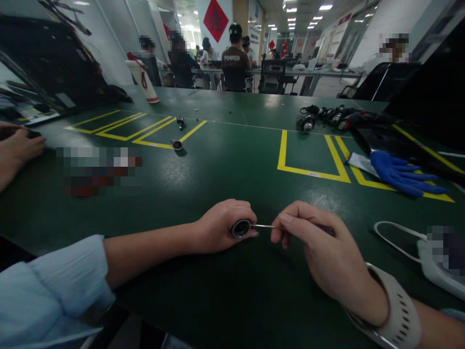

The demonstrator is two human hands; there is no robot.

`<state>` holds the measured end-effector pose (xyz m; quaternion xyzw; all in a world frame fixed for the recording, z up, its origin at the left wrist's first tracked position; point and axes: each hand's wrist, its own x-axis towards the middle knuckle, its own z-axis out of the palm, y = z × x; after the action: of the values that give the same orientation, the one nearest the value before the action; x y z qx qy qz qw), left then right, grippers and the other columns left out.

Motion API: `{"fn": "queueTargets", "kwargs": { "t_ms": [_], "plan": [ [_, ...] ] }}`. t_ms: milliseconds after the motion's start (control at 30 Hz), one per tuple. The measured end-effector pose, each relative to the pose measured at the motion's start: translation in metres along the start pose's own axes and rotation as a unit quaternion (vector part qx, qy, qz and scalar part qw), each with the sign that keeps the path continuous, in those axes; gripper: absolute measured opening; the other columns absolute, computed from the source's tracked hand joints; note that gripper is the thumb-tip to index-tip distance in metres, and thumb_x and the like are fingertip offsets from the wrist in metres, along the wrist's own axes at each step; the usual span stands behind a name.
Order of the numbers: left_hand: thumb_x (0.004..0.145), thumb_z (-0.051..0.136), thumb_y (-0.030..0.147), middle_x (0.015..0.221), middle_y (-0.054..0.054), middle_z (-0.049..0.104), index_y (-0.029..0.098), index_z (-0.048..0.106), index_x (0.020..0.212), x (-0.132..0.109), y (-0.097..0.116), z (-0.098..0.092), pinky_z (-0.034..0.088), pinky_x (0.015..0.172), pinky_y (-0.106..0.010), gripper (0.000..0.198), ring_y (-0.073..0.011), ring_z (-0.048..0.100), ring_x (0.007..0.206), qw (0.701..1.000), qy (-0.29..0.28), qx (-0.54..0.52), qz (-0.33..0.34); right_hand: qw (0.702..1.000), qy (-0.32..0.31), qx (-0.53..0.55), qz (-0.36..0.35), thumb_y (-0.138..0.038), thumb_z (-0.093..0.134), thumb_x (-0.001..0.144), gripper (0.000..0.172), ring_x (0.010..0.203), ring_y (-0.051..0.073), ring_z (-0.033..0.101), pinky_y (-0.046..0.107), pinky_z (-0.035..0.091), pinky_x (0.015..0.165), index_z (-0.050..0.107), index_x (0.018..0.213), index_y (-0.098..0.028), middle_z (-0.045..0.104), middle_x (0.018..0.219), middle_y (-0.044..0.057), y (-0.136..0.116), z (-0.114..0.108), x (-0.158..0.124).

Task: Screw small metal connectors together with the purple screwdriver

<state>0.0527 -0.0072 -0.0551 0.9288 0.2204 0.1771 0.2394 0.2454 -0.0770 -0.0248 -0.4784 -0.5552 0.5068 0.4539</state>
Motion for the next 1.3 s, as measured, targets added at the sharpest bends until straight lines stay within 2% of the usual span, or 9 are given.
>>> {"fn": "queueTargets", "kwargs": {
  "t_ms": [133,233,400,500,633,733,933,1100,1300],
  "plan": [
    [0.084,0.058,0.024,0.077,-0.003,0.059,0.014,0.057,0.083,0.001,0.000,-0.001,0.041,0.066,-0.025,0.011,-0.0126,0.054,0.070,1.000,-0.004,-0.011,-0.003,0.997,0.011,0.068,0.028,-0.028,0.052,0.084,0.022,0.063,0.016,0.056,0.029,0.045,0.055,0.060,0.067,-0.017,0.062,0.066,0.003,0.003,-0.001,0.001],
    [0.083,0.058,0.024,0.077,-0.003,0.059,0.014,0.057,0.083,0.001,0.000,-0.001,0.041,0.066,-0.025,0.010,-0.0128,0.054,0.071,1.000,-0.001,-0.008,-0.010,0.999,0.018,-0.031,-0.037,-0.027,0.050,0.086,0.023,0.063,0.016,0.055,0.028,0.043,0.056,0.060,0.067,-0.017,0.060,0.065,0.002,-0.002,0.000,-0.005],
    [0.082,0.058,0.019,0.077,-0.002,0.060,0.014,0.057,0.082,0.001,0.000,-0.001,0.041,0.068,-0.025,0.005,-0.0125,0.054,0.072,1.000,-0.005,0.003,0.000,0.966,-0.031,-0.202,-0.157,-0.022,0.044,0.089,0.026,0.057,0.012,0.050,0.028,0.037,0.055,0.058,0.068,-0.016,0.054,0.061,0.000,-0.012,0.004,-0.015],
    [0.082,0.058,0.021,0.078,-0.003,0.060,0.015,0.057,0.083,0.000,-0.001,-0.001,0.041,0.068,-0.025,0.006,-0.0133,0.055,0.072,1.000,-0.008,0.003,0.000,0.980,-0.020,-0.165,-0.106,-0.023,0.046,0.087,0.026,0.056,0.013,0.050,0.027,0.037,0.053,0.058,0.065,-0.016,0.055,0.060,0.000,-0.011,0.004,-0.012],
    [0.083,0.058,0.023,0.077,-0.003,0.059,0.014,0.057,0.082,0.000,-0.001,0.000,0.041,0.066,-0.025,0.008,-0.0133,0.054,0.071,1.000,-0.006,-0.005,-0.004,1.000,-0.008,-0.013,0.005,-0.025,0.051,0.083,0.024,0.061,0.015,0.054,0.028,0.041,0.055,0.060,0.062,-0.017,0.060,0.062,0.002,-0.002,0.000,-0.002],
    [0.083,0.058,0.023,0.075,-0.002,0.058,0.014,0.057,0.082,0.001,-0.001,0.000,0.041,0.065,-0.025,0.009,-0.0126,0.054,0.070,1.000,0.009,-0.014,0.000,0.999,-0.005,0.053,0.013,-0.026,0.052,0.084,0.022,0.062,0.015,0.055,0.028,0.043,0.056,0.061,0.066,-0.017,0.062,0.064,0.002,0.004,-0.002,0.001],
    [0.083,0.059,0.024,0.075,-0.002,0.059,0.014,0.057,0.082,0.001,-0.001,0.001,0.041,0.065,-0.025,0.010,-0.0126,0.054,0.069,1.000,0.010,-0.013,-0.004,0.994,0.011,-0.068,-0.082,-0.025,0.050,0.087,0.023,0.063,0.015,0.055,0.028,0.041,0.057,0.060,0.067,-0.018,0.060,0.065,0.001,-0.001,-0.001,-0.007],
    [0.082,0.059,0.022,0.076,-0.003,0.059,0.015,0.057,0.082,0.000,-0.001,0.001,0.041,0.066,-0.025,0.008,-0.0129,0.054,0.070,1.000,0.001,0.001,0.000,0.972,-0.042,-0.179,-0.149,-0.023,0.044,0.089,0.025,0.059,0.013,0.051,0.028,0.039,0.056,0.058,0.070,-0.016,0.056,0.064,0.001,-0.009,0.001,-0.014],
    [0.084,0.058,0.025,0.076,-0.003,0.059,0.014,0.058,0.084,0.000,0.000,0.001,0.040,0.065,-0.026,0.011,-0.0136,0.055,0.070,1.000,-0.018,0.005,0.003,0.996,-0.025,-0.080,-0.031,-0.026,0.049,0.085,0.026,0.059,0.014,0.052,0.027,0.039,0.053,0.059,0.063,-0.017,0.058,0.061,0.001,-0.003,-0.001,-0.003]
  ]
}}
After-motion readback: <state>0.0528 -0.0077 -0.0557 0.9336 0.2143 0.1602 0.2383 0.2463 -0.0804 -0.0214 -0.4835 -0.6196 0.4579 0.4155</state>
